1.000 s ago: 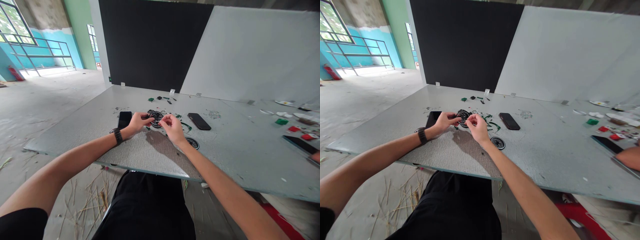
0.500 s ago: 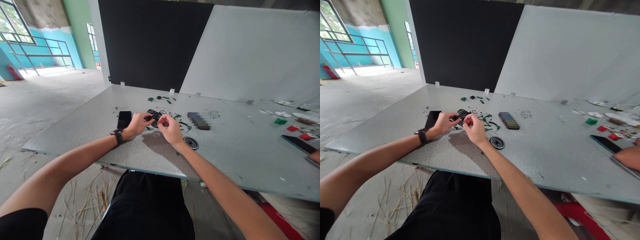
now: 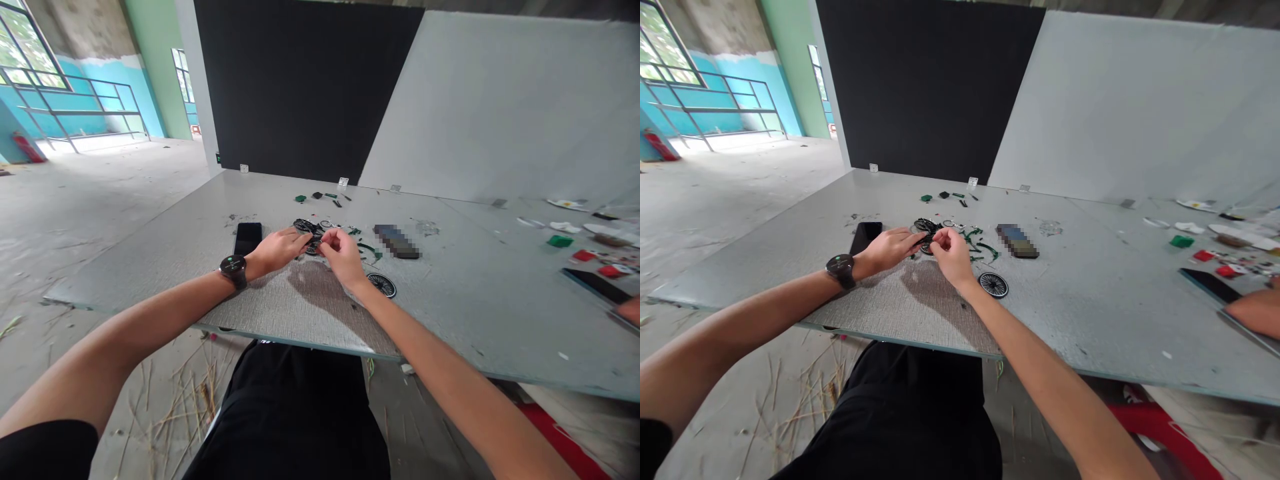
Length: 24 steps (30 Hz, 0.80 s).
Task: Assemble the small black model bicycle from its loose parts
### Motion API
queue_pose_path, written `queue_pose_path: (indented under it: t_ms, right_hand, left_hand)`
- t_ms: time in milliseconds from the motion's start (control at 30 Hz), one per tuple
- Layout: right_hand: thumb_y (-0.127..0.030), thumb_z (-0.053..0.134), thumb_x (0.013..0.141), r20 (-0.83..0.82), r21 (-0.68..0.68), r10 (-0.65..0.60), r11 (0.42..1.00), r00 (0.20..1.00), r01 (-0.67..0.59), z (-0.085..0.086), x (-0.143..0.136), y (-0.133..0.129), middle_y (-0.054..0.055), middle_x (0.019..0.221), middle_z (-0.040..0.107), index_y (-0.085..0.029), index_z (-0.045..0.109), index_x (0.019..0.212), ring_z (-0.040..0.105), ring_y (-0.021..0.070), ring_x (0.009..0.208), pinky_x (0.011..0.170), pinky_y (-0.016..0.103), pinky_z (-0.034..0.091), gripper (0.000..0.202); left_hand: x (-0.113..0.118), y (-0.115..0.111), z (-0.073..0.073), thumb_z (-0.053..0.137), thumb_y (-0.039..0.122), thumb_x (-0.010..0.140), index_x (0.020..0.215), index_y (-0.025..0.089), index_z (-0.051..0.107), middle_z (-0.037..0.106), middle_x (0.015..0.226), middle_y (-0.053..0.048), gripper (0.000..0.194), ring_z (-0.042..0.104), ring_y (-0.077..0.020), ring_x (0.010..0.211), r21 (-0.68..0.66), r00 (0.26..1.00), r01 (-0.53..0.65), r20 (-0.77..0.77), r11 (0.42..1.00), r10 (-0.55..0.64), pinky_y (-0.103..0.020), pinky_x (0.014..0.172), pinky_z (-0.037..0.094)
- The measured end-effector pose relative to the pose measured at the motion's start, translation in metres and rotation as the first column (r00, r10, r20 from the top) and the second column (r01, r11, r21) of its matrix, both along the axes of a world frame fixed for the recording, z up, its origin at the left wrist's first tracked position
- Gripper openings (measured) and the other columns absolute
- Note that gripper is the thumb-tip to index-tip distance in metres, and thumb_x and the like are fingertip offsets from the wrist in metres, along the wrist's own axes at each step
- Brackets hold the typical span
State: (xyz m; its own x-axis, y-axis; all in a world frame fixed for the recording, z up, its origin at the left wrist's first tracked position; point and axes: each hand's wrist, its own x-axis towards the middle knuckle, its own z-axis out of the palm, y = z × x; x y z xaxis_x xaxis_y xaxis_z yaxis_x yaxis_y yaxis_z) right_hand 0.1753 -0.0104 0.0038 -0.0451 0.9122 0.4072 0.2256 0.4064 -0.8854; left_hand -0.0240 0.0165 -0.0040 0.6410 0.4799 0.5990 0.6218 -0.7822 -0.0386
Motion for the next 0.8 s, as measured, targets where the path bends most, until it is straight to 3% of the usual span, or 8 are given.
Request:
queue_pose_path:
  t_ms: [100,233,367,633,800]
  right_hand:
    - [-0.026,0.067,0.071,-0.175,-0.205,0.009,0.978,0.985,-0.045,-0.001,0.004,0.001,-0.004,0.065,0.062,-0.027,0.051,0.092,0.062,0.0173,0.062,0.062,0.033,0.051,0.026]
    - [-0.025,0.07,0.072,-0.237,-0.427,0.121,0.878,0.964,-0.215,0.003,0.007,-0.004,-0.001,0.07,0.068,-0.024,0.058,0.106,0.062,0.0159,0.058,0.059,0.033,0.053,0.037]
    - [-0.026,0.071,0.073,-0.253,-0.409,0.264,0.843,0.931,-0.35,0.005,0.006,-0.007,-0.003,0.07,0.064,-0.023,0.064,0.108,0.062,0.0143,0.064,0.061,0.029,0.053,0.036]
    - [-0.025,0.071,0.069,-0.282,-0.39,0.238,0.857,0.929,-0.338,0.003,0.006,-0.007,-0.007,0.069,0.06,-0.028,0.052,0.126,0.062,0.016,0.066,0.064,0.032,0.051,0.06]
    - [-0.026,0.072,0.07,-0.279,-0.38,0.255,0.856,0.926,-0.35,0.004,0.005,-0.009,-0.008,0.069,0.06,-0.03,0.049,0.127,0.061,0.0159,0.063,0.064,0.033,0.051,0.062]
  left_hand:
    - [-0.002,0.0,0.002,0.042,0.034,0.106,0.124,0.013,0.065,0.073,0.092,-0.013,0.036,0.069,-0.0227,0.089,0.005,1.0,-0.02,0.016,1.0,0.02,-0.033,0.079,0.053]
    - [-0.002,0.001,0.002,0.045,0.034,0.106,0.126,0.013,0.064,0.073,0.093,-0.012,0.035,0.069,-0.0225,0.089,0.018,0.998,-0.041,0.051,0.999,0.04,-0.033,0.08,0.053]
    - [0.0,-0.001,0.001,0.048,0.033,0.105,0.126,0.016,0.064,0.073,0.095,-0.01,0.031,0.069,-0.021,0.091,0.0,0.996,-0.057,0.072,0.998,0.057,-0.031,0.081,0.052]
    - [-0.001,0.0,0.001,0.044,0.034,0.107,0.128,0.014,0.062,0.073,0.097,-0.012,0.035,0.069,-0.0223,0.091,0.022,0.997,-0.072,0.022,0.997,0.072,-0.033,0.081,0.052]
    - [-0.001,0.001,0.001,0.044,0.034,0.107,0.126,0.014,0.062,0.073,0.095,-0.012,0.033,0.068,-0.0223,0.09,0.029,0.996,-0.084,0.022,0.996,0.083,-0.033,0.081,0.052]
